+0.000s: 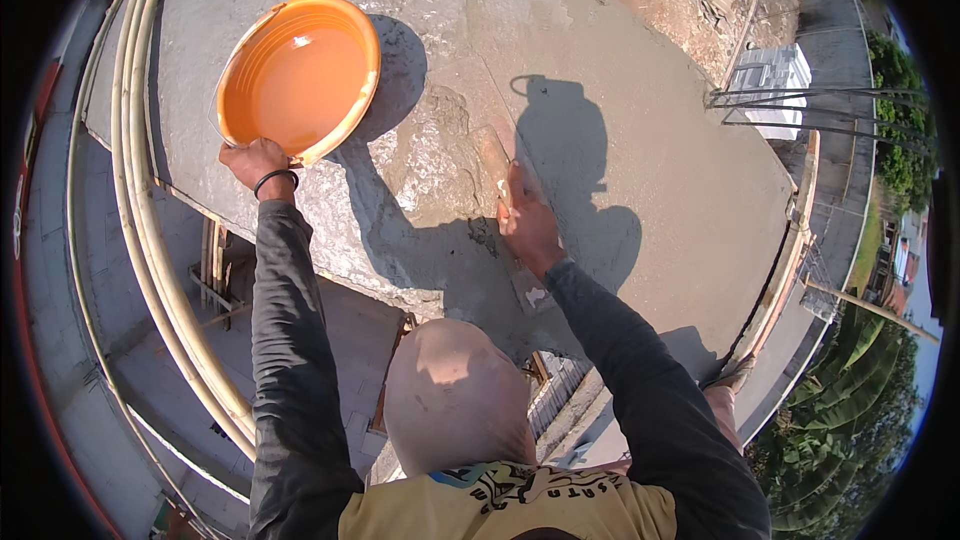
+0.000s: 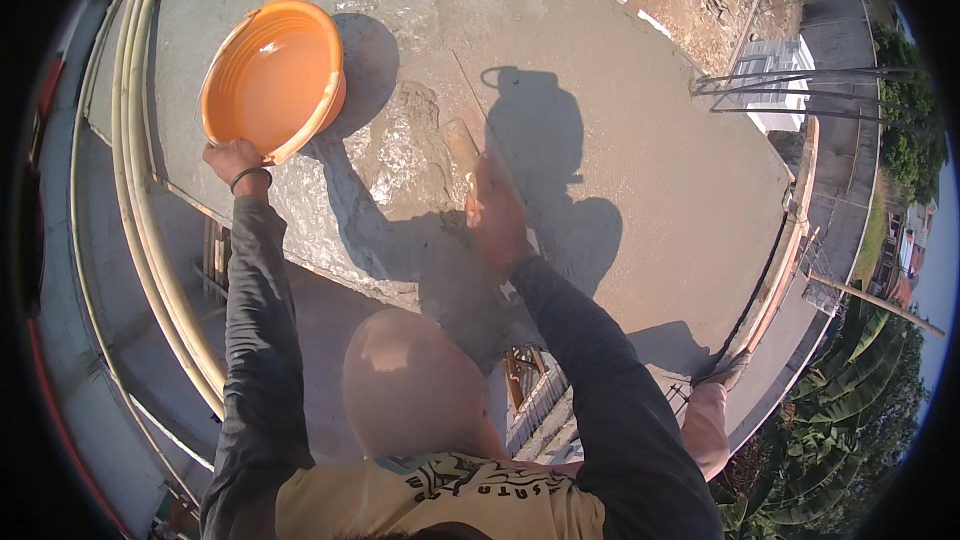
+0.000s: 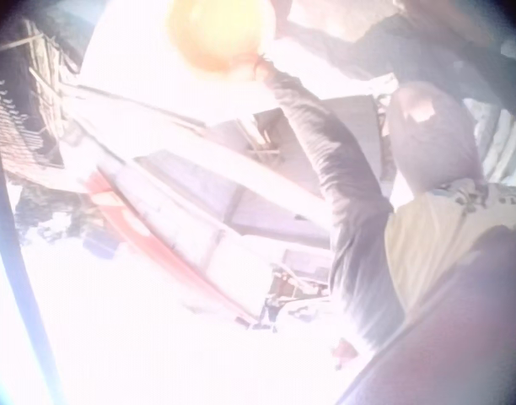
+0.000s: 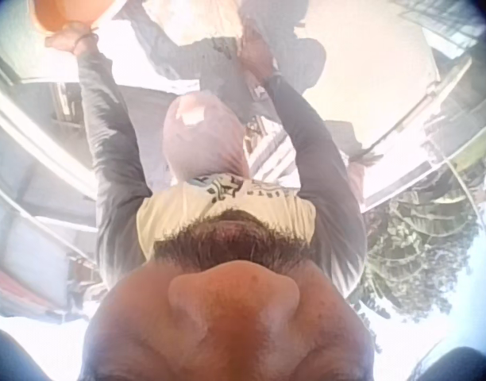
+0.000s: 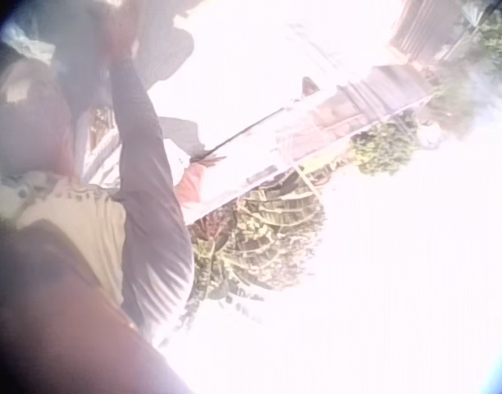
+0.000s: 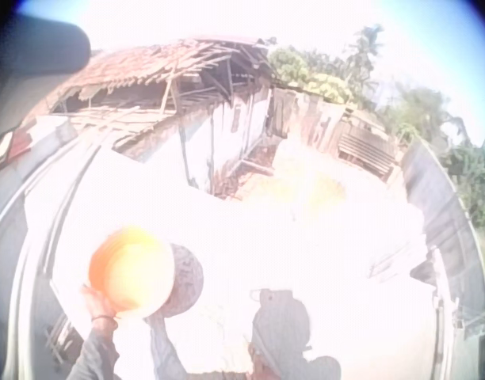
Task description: The person smooths wet concrete on top of a wall using a wooden trowel, occasionally dipping their hand in a bucket of water to moisten the surface.
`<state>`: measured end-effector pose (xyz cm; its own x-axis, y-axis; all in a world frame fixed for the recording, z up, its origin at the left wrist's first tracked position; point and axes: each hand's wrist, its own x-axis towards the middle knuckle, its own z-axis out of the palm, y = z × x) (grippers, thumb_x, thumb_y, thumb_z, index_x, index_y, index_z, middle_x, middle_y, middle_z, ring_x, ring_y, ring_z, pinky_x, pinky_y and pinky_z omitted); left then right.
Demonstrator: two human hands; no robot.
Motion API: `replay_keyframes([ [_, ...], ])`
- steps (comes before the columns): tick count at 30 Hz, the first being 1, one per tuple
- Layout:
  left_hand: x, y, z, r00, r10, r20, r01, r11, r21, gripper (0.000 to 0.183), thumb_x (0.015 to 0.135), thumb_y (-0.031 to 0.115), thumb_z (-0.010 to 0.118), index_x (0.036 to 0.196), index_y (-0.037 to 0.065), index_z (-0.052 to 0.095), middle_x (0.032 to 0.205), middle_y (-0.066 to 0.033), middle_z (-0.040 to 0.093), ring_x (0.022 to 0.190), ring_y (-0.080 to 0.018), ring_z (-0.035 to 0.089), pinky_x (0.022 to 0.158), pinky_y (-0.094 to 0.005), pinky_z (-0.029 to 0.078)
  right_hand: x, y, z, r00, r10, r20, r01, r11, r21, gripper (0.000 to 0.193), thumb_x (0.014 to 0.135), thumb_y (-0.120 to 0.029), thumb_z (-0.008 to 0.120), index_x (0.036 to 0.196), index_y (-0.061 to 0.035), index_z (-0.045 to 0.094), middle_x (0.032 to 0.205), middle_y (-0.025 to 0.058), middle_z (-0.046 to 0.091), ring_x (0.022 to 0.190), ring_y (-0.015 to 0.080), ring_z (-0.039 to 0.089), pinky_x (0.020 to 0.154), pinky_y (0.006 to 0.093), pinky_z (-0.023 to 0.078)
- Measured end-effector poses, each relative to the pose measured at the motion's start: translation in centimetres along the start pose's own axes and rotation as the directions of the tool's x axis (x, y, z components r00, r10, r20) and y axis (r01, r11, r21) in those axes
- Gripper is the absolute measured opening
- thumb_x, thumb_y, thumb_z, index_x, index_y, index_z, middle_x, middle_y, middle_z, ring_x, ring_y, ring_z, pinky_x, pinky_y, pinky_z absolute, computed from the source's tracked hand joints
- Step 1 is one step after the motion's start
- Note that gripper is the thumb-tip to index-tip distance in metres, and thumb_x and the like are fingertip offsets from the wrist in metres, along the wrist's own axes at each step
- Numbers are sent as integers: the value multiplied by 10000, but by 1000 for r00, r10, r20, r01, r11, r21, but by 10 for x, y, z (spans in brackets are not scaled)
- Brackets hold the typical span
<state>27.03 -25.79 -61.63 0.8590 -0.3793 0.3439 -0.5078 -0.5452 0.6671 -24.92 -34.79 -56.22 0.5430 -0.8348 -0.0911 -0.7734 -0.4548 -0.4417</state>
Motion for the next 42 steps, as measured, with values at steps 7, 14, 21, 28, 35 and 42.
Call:
replay_keyframes([
  [7, -29, 141, -25, 961, -248, -121, 244, 969, -46, 478, 841, 134, 663, 1186, -110, 440, 1073, -250, 617, 1013, -356, 639, 897, -391, 486, 42, 36, -101, 886, 430, 171, -441, 897, 31, 693, 963, -280, 576, 1542, -90, 246, 1266, 277, 571, 1086, 430, 613, 890, 478, 521],
  [14, -32, 121, -19, 962, -252, -104, 235, 960, -155, 469, 840, 125, 699, 1179, -85, 451, 1056, -210, 622, 974, -302, 640, 885, -359, 492, -91, 13, -74, 880, -244, 408, 227, 970, 90, 666, 975, -357, 583, 1532, -141, 289, 1200, 269, 618, 984, 381, 665, 815, 456, 553],
  [21, 15, -7, -15, 999, -12, 42, 18, 990, -140, 388, 847, 64, 678, 1144, -77, 472, 1002, -161, 628, 912, -238, 635, 811, -333, 502, 25, 25, -68, 882, -229, 412, 183, 972, 148, 613, 976, -374, 551, 1496, -114, 356, 1222, 210, 624, 1100, 381, 610, 925, 459, 492],
  [28, -13, 58, -8, 970, -244, 2, 226, 893, -388, 264, 859, 12, 649, 1078, -62, 522, 890, -120, 637, 806, -191, 628, 722, -325, 506, 61, 61, -73, 941, -241, 236, 227, 970, 84, 585, 962, -351, 571, 1468, -109, 406, 1276, 192, 610, 1129, 374, 600, 922, 475, 494],
  [35, -16, 102, -29, 985, -146, -97, 136, 986, -101, 348, 862, 48, 654, 1138, -81, 484, 999, -161, 643, 833, -246, 634, 766, -363, 513, 76, 25, -74, 944, -28, 329, 3, 997, 77, 585, 960, -350, 577, 1459, -97, 404, 1211, 199, 634, 1036, 377, 636, 856, 480, 513],
  [42, 12, 6, -8, 922, -142, 361, 385, 219, -896, 157, 963, 75, 476, 903, -20, 585, 723, -53, 631, 719, -185, 604, 687, -321, 491, 73, 32, -58, 989, -85, 121, 77, 995, 67, 629, 956, -357, 584, 1476, -91, 350, 1046, 217, 680, 931, 390, 668, 803, 489, 526],
])
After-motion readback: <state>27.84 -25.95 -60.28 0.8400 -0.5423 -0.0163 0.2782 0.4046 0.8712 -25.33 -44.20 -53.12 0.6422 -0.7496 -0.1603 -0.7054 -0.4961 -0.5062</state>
